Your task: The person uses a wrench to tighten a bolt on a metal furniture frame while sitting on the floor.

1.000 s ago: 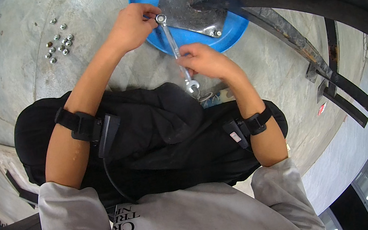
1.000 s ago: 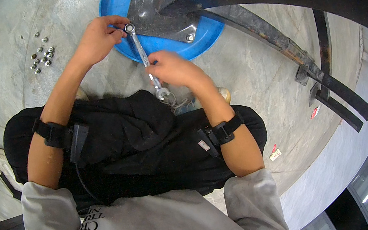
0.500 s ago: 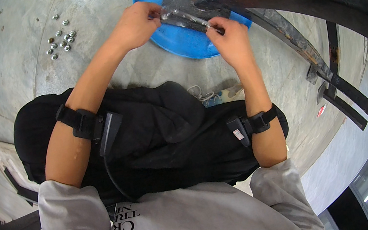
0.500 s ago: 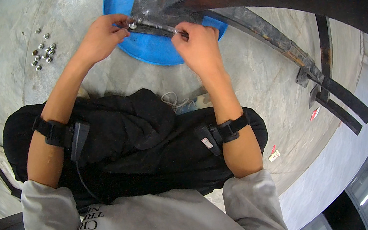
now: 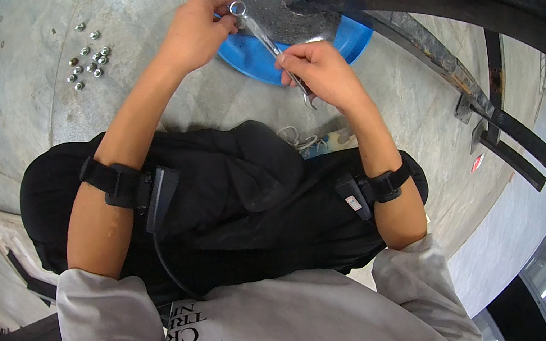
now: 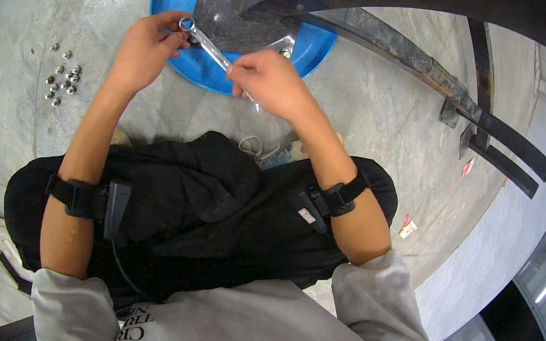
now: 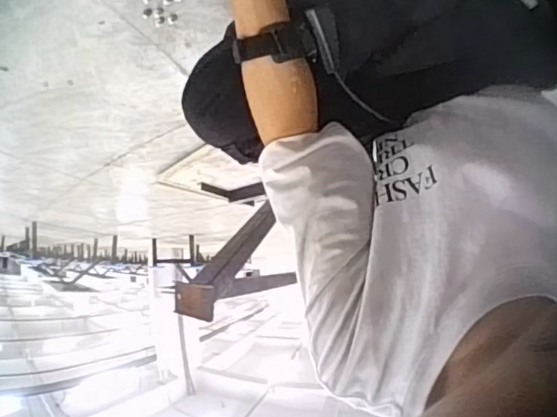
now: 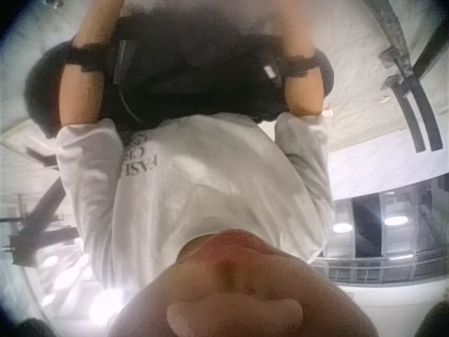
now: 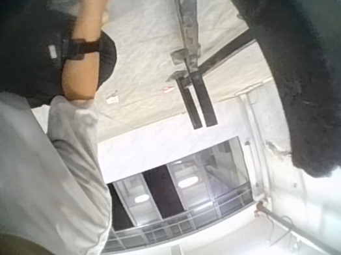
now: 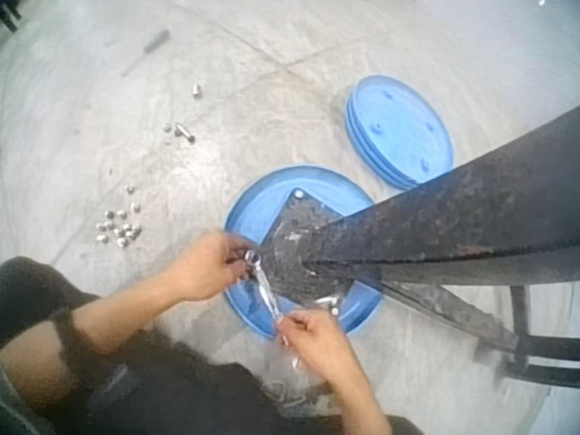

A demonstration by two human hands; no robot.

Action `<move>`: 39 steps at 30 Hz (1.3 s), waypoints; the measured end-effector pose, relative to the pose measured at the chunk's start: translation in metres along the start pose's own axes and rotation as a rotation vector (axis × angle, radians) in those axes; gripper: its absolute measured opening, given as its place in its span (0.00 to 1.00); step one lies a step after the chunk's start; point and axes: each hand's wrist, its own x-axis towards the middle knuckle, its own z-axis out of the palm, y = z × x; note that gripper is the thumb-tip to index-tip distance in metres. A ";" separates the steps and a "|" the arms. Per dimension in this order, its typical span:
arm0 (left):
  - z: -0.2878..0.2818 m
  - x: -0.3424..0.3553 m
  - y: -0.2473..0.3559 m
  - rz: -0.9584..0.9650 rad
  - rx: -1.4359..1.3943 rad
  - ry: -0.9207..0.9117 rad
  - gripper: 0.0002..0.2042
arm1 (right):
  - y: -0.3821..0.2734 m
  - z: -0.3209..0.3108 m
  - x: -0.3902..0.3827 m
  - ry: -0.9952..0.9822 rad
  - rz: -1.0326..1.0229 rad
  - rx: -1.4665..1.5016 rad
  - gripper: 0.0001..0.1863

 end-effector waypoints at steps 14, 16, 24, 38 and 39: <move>0.005 0.000 -0.012 -0.012 0.107 -0.075 0.15 | -0.002 0.010 -0.002 -0.260 0.185 0.145 0.13; 0.006 -0.001 -0.012 0.107 0.151 0.052 0.15 | -0.002 0.010 -0.003 -0.249 0.190 0.136 0.13; 0.002 -0.005 0.000 -0.014 0.150 -0.051 0.17 | 0.002 0.009 0.002 -0.221 0.200 0.097 0.13; 0.000 -0.004 0.003 0.000 0.161 -0.059 0.17 | 0.014 -0.008 0.005 0.445 -0.118 -0.468 0.14; 0.001 -0.004 0.005 -0.009 0.171 -0.067 0.16 | 0.013 -0.009 0.004 0.475 -0.159 -0.516 0.14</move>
